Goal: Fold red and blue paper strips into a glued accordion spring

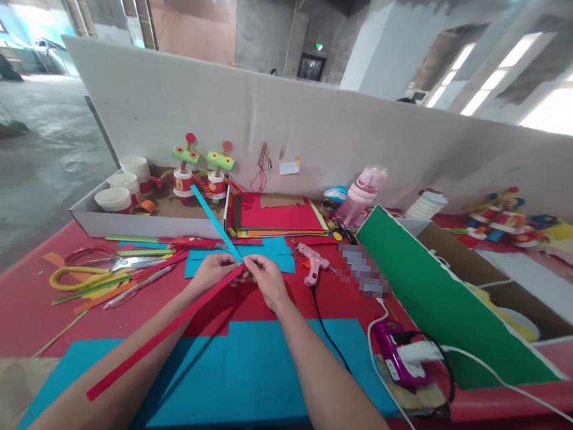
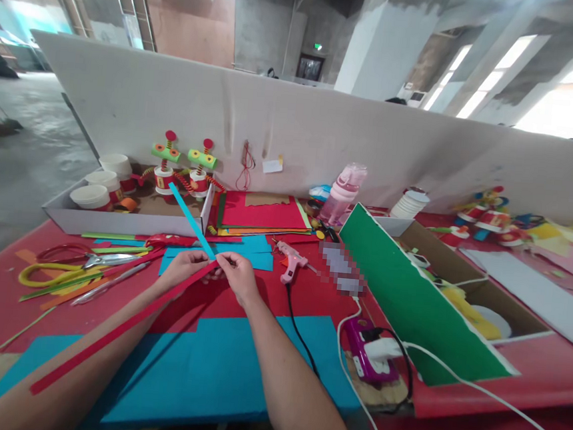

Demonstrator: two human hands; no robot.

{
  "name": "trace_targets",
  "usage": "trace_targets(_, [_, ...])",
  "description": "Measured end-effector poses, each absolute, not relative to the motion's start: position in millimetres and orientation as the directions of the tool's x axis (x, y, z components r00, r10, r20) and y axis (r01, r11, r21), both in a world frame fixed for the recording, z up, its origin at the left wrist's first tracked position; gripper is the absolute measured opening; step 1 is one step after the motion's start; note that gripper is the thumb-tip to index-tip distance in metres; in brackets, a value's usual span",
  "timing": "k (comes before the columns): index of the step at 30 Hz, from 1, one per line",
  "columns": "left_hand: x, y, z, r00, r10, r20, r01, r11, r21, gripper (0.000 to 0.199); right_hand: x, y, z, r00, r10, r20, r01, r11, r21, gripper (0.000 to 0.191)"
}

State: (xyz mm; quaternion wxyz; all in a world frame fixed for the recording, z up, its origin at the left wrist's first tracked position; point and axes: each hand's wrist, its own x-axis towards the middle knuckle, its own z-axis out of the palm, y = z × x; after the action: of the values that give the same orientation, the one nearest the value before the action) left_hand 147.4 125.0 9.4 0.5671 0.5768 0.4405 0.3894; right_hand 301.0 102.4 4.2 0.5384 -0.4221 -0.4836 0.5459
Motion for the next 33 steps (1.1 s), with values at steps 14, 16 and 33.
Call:
trace_targets(14, [157.2, 113.2, 22.1, 0.318, 0.946, -0.066, -0.056, 0.089, 0.995, 0.034, 299.9, 103.4, -3.0, 0.063, 0.992, 0.105, -0.026, 0.106, -0.994, 0.026])
trace_targets(16, [158.2, 112.2, 21.4, 0.328, 0.944, -0.042, -0.093, 0.077, 0.993, 0.032, 299.8, 103.9, -2.1, 0.103, 0.992, 0.079, -0.085, 0.088, -0.992, 0.026])
trace_targets(33, [160.2, 112.2, 17.5, 0.185, 0.983, 0.014, -0.156, 0.015, 0.988, 0.024, 294.2, 101.8, 4.2, 0.015, 0.998, -0.062, -0.411, -0.05, -0.91, 0.038])
